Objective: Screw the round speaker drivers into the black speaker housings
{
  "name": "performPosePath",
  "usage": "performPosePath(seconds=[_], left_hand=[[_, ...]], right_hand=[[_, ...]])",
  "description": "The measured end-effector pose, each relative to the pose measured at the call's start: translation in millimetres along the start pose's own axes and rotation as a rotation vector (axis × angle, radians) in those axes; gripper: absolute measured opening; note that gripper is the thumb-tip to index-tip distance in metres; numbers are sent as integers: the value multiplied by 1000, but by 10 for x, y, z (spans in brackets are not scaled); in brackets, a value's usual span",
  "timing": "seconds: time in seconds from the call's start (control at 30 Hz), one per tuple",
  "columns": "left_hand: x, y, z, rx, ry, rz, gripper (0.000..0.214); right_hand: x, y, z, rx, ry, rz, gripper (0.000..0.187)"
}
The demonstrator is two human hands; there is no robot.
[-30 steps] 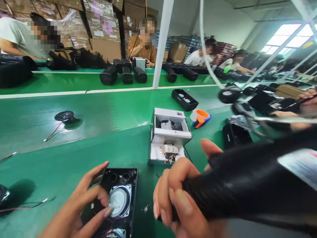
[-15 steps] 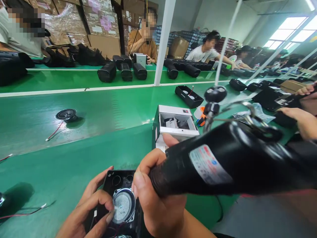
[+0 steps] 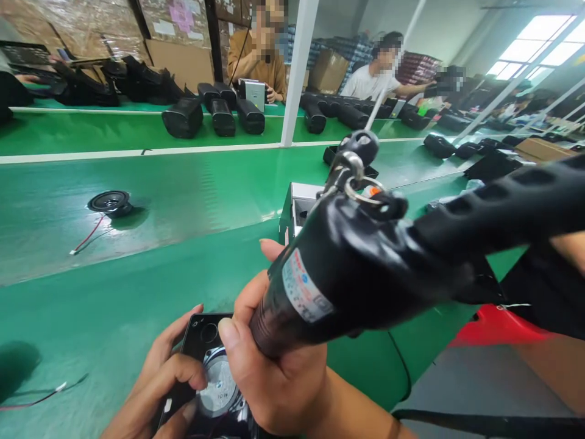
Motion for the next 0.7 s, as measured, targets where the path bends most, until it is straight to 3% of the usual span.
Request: performPosePath(seconds=[0.07,0.23,0.33,0.53,0.7], left_hand=[[-4,8,37,7,-14,15,96],[4,83,18,-82,-107,66,40],[-5,131,-22,-95,-101,124,37],[-32,199,-127,-102,-143,134,28],[-57,202,-179,-138,-104,188,27]], right_hand=[[7,-3,-14,12,0,2,26],[49,-5,-48,73,-15,67,17],[34,-17,-38,66,-27,126,22],[-122,-133,-33,-109,-38,230,65],[-174,-160,-48,-127,-10,250,55]])
Point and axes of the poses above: each hand's wrist, its own x-axis away from the middle knuckle, its own y-axis out of the back of the hand, z = x × y, the point moved 4 cm from there along -x, towards the middle knuckle, and after that the axes turned 9 degrees about y, right-handed, at the moved point
